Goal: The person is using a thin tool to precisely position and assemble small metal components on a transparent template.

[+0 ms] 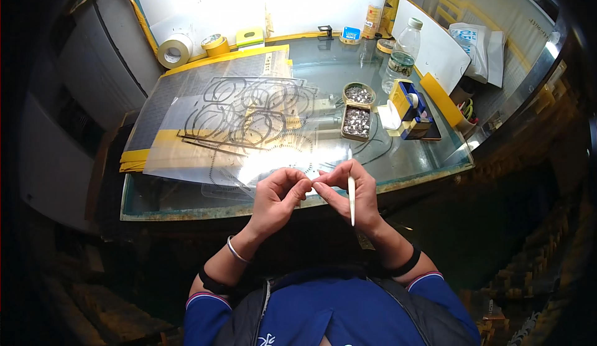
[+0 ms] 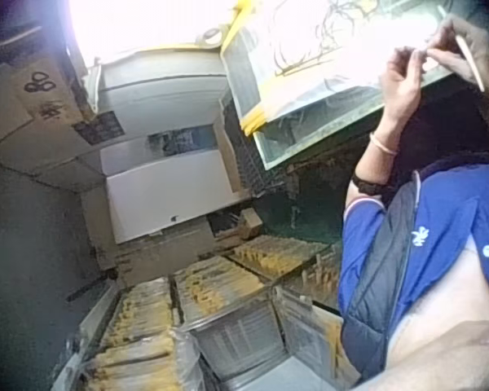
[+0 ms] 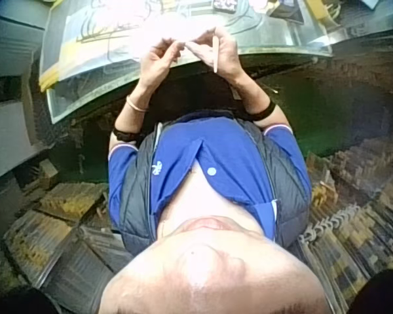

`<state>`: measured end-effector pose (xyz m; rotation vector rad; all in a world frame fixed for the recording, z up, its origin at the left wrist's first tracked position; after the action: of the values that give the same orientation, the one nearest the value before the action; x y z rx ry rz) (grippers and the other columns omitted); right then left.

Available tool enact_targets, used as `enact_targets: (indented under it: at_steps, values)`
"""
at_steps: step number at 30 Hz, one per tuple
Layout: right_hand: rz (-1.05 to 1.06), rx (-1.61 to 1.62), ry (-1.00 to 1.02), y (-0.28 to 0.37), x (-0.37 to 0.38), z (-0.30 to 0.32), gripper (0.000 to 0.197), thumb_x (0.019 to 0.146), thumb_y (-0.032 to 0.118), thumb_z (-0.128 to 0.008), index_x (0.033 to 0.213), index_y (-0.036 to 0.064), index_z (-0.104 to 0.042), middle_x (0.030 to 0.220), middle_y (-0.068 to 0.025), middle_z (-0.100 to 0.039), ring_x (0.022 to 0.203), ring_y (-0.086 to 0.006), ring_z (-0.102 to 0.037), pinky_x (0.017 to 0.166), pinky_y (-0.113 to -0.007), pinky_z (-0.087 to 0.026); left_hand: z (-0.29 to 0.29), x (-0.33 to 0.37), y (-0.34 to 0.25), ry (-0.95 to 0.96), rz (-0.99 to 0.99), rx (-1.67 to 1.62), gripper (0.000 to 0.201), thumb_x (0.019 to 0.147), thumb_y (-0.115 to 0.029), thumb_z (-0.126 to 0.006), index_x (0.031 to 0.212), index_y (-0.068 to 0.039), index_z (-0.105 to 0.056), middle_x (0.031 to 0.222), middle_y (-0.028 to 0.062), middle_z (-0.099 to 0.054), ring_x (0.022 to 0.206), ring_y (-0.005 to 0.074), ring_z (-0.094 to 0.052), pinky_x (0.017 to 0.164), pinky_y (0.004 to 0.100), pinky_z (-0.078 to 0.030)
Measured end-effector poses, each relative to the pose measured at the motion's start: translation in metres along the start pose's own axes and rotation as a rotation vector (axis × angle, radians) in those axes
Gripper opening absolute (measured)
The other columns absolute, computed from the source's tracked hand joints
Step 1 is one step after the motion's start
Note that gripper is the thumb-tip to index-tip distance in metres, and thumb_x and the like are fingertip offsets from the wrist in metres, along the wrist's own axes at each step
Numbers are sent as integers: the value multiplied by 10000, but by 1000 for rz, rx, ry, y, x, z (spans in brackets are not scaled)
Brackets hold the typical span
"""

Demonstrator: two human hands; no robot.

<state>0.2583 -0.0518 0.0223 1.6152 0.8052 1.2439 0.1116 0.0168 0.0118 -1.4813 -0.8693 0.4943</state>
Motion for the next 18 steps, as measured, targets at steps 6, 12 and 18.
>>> enact_targets:
  at_steps: [6,12,18]
  values:
    - [-33,-43,23,4,-3,0,209,860,-19,-715,976,25,-546,918,-101,-712,927,-158,-695,992,-367,-499,-3,-3,-5,-43,-62,109,106,958,-77,-633,995,22,-623,883,24,-673,810,59,-620,704,204,-499]
    - [25,-51,-14,-1,-3,2,233,844,17,-742,987,10,-558,870,-99,-699,862,-152,-697,766,-266,-553,-6,-5,-8,-17,-78,129,103,953,-67,-636,991,27,-622,902,40,-673,814,66,-632,722,212,-516]
    - [4,-60,-60,-5,-5,4,267,823,21,-752,986,25,-542,848,-92,-698,824,-133,-687,738,-257,-538,-4,-6,-15,-165,-30,-45,131,953,-67,-632,1041,28,-614,878,66,-675,696,99,-630,571,230,-513]
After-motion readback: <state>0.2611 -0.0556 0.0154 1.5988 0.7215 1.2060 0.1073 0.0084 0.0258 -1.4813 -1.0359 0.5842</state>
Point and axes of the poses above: each hand's wrist, its own x-axis towards the middle knuckle, its own z-axis out of the back of the hand, y = z × x, the point moved 5 cm from there along x, towards the middle knuckle
